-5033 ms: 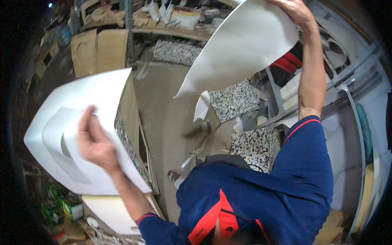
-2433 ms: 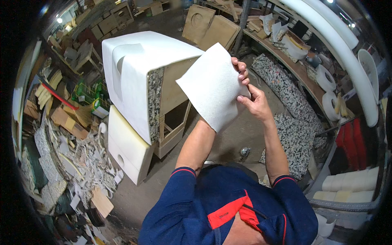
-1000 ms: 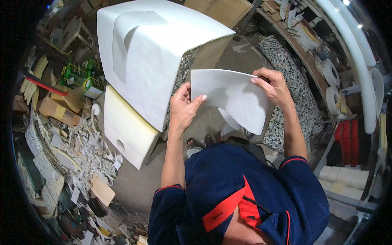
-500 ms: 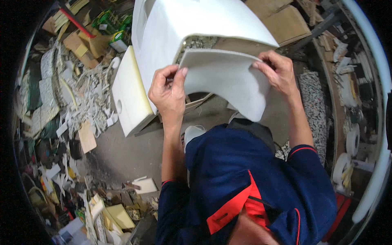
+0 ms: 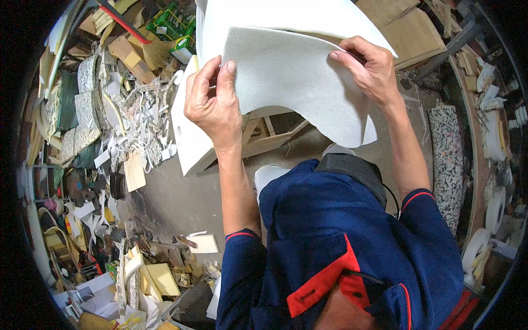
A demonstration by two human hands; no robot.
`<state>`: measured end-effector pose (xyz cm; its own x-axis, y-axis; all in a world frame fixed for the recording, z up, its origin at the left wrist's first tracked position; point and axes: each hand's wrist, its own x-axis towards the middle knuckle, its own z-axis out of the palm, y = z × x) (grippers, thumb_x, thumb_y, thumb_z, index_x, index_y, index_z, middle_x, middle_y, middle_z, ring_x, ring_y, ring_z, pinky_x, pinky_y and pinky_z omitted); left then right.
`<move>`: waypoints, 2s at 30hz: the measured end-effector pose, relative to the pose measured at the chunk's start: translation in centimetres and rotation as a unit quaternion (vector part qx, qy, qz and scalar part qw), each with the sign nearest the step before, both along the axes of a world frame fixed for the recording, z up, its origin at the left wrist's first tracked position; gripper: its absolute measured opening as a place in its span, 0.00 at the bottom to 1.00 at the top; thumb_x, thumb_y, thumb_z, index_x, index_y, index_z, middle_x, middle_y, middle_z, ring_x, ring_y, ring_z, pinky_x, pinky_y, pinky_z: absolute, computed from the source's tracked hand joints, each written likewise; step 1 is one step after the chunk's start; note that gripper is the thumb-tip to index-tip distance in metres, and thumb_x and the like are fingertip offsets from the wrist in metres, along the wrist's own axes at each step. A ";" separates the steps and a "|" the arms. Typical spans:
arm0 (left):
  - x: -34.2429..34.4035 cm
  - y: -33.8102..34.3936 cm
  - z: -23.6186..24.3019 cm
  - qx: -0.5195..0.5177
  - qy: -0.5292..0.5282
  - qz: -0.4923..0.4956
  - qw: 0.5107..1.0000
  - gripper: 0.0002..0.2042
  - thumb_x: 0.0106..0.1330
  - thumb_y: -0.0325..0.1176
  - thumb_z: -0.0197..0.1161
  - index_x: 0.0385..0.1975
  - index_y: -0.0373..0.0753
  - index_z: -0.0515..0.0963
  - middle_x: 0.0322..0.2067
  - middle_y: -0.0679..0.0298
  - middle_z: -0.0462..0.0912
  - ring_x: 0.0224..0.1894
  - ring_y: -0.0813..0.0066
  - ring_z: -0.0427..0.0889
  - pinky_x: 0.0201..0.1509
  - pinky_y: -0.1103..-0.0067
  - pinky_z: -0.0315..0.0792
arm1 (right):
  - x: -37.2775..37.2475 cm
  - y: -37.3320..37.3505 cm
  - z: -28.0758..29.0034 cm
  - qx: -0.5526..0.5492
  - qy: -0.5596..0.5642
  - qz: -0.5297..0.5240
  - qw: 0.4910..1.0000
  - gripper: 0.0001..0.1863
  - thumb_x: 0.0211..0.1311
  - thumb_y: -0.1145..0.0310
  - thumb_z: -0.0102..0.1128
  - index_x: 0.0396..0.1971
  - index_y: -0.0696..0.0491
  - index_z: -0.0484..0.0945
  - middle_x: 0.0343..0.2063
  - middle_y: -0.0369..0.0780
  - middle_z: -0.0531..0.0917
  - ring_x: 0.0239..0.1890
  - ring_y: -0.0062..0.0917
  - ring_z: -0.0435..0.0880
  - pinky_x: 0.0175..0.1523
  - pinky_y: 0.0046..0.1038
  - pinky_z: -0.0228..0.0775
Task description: The person moves through a cluttered workshop, picks up a spray gun, and sprays a white sheet of material. Then the person lays the sheet onto a curved white object and smooths it down by hand to conform to the surface.
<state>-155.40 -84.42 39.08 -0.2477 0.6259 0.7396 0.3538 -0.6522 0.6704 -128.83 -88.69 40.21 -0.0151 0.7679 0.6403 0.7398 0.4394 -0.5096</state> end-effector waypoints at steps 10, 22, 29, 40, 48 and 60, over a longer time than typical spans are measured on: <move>0.3 0.6 -0.3 0.018 0.003 0.016 1.000 0.08 0.60 0.27 0.71 0.38 0.34 0.85 0.32 0.65 0.82 0.28 0.83 0.76 0.29 0.84 0.71 | -0.2 0.7 -0.2 -0.002 0.001 -0.016 1.000 0.07 0.59 0.65 0.69 0.31 0.53 0.84 0.22 0.33 0.83 0.24 0.15 0.79 0.28 0.20 0.71; 0.3 1.1 -0.5 0.024 0.006 0.039 0.999 0.08 0.59 0.26 0.71 0.37 0.36 0.85 0.32 0.63 0.82 0.28 0.82 0.78 0.27 0.84 0.71 | -0.7 1.3 -0.1 0.006 0.012 -0.023 1.000 0.08 0.58 0.65 0.69 0.28 0.54 0.84 0.20 0.35 0.83 0.21 0.17 0.78 0.26 0.21 0.69; 0.5 1.3 -0.6 0.031 0.001 0.029 0.999 0.07 0.59 0.24 0.71 0.37 0.35 0.86 0.33 0.61 0.82 0.30 0.80 0.80 0.27 0.83 0.73 | -1.0 1.2 0.2 -0.006 0.042 -0.033 0.999 0.08 0.57 0.67 0.70 0.29 0.57 0.83 0.17 0.35 0.81 0.20 0.17 0.76 0.26 0.22 0.68; 0.4 1.2 -0.2 0.019 0.010 0.023 0.999 0.07 0.58 0.24 0.71 0.36 0.34 0.85 0.32 0.60 0.82 0.29 0.79 0.81 0.29 0.83 0.74 | -0.8 1.1 0.9 -0.024 0.034 -0.056 0.998 0.08 0.56 0.68 0.70 0.29 0.56 0.83 0.17 0.34 0.80 0.20 0.15 0.76 0.26 0.21 0.68; 0.2 -0.1 -0.4 0.002 0.005 0.010 1.000 0.07 0.58 0.25 0.72 0.36 0.34 0.84 0.32 0.61 0.82 0.28 0.81 0.78 0.29 0.83 0.73 | -0.7 0.8 0.7 -0.044 0.041 -0.069 0.996 0.08 0.57 0.66 0.70 0.29 0.55 0.83 0.17 0.32 0.80 0.20 0.14 0.75 0.26 0.20 0.67; 0.0 0.9 -0.8 0.003 0.022 0.020 1.000 0.07 0.59 0.28 0.73 0.35 0.33 0.84 0.31 0.63 0.83 0.30 0.81 0.77 0.33 0.83 0.72 | -0.6 1.2 0.6 -0.007 0.019 -0.056 0.998 0.09 0.58 0.64 0.70 0.28 0.55 0.84 0.17 0.34 0.81 0.19 0.15 0.76 0.25 0.21 0.68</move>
<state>-155.36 -83.48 38.30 -0.2390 0.6117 0.7542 0.4091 -0.6409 0.6495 -129.45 -87.49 40.78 0.0949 0.7725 0.6279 0.7642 0.3477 -0.5432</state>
